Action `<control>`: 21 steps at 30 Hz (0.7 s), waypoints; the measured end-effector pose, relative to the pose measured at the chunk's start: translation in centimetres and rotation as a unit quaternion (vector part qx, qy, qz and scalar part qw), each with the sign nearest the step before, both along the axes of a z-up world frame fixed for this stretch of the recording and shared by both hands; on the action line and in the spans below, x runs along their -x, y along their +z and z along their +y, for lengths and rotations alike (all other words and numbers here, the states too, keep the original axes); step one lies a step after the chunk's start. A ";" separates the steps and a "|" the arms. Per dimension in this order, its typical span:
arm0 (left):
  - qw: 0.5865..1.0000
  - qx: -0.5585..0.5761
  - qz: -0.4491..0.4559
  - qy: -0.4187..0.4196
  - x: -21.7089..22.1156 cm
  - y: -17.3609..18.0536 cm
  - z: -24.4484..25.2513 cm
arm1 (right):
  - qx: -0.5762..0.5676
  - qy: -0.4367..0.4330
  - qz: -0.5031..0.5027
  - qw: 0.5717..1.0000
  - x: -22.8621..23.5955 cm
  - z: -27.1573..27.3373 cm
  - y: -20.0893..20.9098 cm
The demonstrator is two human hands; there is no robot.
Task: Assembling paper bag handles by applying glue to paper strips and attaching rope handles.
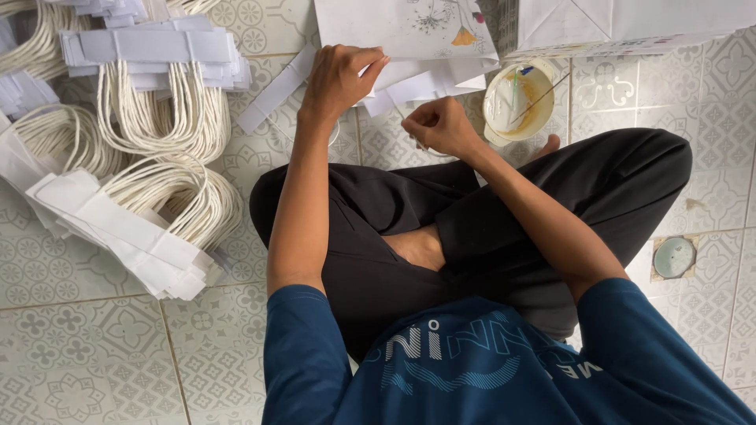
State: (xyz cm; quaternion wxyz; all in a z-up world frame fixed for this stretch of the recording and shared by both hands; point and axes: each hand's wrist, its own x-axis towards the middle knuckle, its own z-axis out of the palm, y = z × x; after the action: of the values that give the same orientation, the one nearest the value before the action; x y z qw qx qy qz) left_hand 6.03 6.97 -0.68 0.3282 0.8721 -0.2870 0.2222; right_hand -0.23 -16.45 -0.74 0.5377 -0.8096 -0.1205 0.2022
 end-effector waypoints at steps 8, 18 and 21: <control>1.000 0.023 0.012 0.007 0.4 -0.2 -0.5 | 0.028 -0.019 -0.037 0.999 -0.7 1.8 -2.0; 0.998 0.028 0.055 0.013 0.9 -2.3 -0.6 | 0.015 -0.022 -0.008 1.000 -0.2 1.9 -3.6; 0.996 0.028 0.085 0.009 1.3 -2.7 -0.7 | 0.095 -0.011 -0.169 0.981 0.4 -0.2 -2.8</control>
State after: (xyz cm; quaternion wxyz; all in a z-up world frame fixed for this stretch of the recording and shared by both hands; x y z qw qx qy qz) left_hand 4.75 6.29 -3.38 0.3736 0.8809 -0.2437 0.1585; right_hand -0.67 -16.63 -3.58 0.4322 -0.8810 -0.1806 0.0670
